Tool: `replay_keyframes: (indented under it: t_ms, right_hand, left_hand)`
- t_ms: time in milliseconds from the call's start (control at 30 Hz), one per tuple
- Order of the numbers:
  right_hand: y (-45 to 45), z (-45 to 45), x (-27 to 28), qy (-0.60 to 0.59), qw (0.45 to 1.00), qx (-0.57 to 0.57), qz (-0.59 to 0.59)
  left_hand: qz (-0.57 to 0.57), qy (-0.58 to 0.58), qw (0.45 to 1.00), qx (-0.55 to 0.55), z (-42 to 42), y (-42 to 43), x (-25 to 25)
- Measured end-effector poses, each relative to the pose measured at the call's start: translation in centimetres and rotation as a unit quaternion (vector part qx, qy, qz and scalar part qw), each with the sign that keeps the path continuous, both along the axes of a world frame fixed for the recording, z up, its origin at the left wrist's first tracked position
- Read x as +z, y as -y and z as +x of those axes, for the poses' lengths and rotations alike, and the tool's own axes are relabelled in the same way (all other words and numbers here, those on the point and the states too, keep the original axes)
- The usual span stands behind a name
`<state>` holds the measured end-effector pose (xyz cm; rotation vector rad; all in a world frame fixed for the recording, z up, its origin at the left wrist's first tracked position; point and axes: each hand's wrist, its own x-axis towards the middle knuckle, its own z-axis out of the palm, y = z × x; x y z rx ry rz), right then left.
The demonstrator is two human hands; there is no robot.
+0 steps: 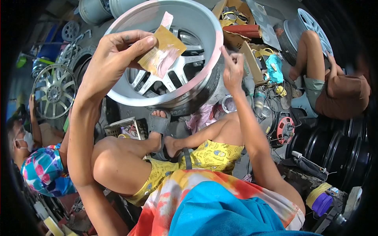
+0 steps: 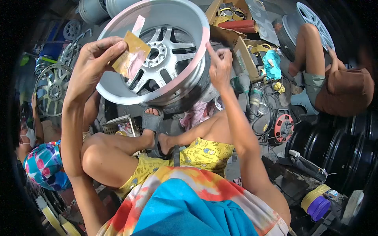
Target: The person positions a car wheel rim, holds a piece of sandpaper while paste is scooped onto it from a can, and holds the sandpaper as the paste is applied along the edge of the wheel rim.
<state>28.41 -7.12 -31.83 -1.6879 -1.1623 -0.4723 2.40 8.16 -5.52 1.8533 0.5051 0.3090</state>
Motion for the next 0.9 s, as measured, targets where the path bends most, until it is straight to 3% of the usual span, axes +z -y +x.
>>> replay_keyframes:
  t_ms: [200,367,467,733,833,900]
  right_hand:
    - [4.3,-8.4,1.8,-0.016,0.999,0.037,-0.03]
    - [5.5,-9.5,10.5,0.019,0.994,0.1,0.048]
    - [5.8,-10.4,15.6,0.061,0.992,0.11,0.031]
    - [4.6,-12.5,17.5,0.051,0.99,0.13,0.024]
    - [6.2,-12.5,16.9,-0.054,0.975,0.216,0.017]
    - [7.3,-11.2,15.0,-0.105,0.972,0.212,0.01]
  left_hand:
    - [-0.03,0.005,1.0,-0.001,0.6,0.2,-0.8]
    - [-0.024,-0.013,1.0,-0.009,1.0,0.9,-0.8]
    - [-0.009,-0.018,1.0,-0.011,1.2,1.4,-0.5]
    - [-0.027,0.007,0.999,-0.027,1.8,3.3,0.2]
    - [-0.032,0.009,0.999,-0.01,2.0,2.8,-0.8]
    - [-0.014,0.024,1.0,0.002,2.2,3.0,-0.4]
